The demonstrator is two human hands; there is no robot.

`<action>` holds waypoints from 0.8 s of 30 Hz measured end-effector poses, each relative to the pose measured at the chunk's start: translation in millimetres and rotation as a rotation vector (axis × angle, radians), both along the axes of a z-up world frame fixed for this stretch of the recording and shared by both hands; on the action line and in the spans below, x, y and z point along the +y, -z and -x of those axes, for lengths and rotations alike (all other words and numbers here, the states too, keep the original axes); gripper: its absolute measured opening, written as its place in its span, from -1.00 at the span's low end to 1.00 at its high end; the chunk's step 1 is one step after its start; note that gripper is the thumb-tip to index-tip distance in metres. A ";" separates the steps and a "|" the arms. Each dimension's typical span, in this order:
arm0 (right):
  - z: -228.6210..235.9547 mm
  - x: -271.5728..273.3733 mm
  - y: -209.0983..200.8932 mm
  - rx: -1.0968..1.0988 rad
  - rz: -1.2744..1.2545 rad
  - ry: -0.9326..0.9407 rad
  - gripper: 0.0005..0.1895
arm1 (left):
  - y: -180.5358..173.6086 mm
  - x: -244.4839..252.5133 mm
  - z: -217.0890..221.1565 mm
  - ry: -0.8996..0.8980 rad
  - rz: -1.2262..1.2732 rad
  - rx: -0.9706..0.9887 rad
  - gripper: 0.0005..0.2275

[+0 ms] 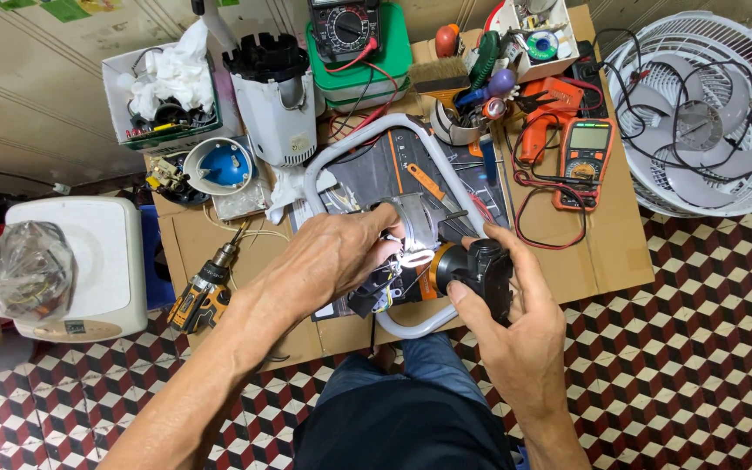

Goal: The person works on a disassembled electrical device, likely a fan motor, on a cluttered workbench. They use pliers to cut wires, a flashlight to illuminate the internal components, and a screwdriver to adjust parts. The person also handles a multimeter and a power drill during the process.

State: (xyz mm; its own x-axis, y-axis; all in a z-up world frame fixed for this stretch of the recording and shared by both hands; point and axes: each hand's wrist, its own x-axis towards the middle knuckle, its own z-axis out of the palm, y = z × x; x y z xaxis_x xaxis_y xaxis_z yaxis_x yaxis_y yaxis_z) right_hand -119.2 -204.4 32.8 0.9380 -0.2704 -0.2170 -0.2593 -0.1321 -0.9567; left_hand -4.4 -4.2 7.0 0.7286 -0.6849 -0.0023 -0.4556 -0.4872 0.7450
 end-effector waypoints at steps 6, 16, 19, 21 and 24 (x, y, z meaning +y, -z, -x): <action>4.3 -1.7 2.8 -0.025 -0.009 0.014 -0.32 | -1.4 -9.1 4.1 -0.065 -0.097 -0.001 -0.84; 6.7 -1.2 4.2 -0.019 -0.022 0.009 -0.32 | 2.2 -12.0 8.4 -0.122 -0.048 -0.034 -0.87; 6.0 1.0 3.4 -0.013 -0.016 0.014 -0.32 | 0.0 -9.8 9.1 -0.123 -0.040 -0.030 -0.89; 5.5 2.9 2.4 -0.021 -0.039 0.019 -0.31 | -1.9 -6.1 10.3 -0.108 -0.011 -0.047 -0.89; 4.2 7.2 -0.9 -0.029 -0.009 0.014 -0.32 | -12.6 2.0 19.2 -0.139 -0.010 -0.059 -0.89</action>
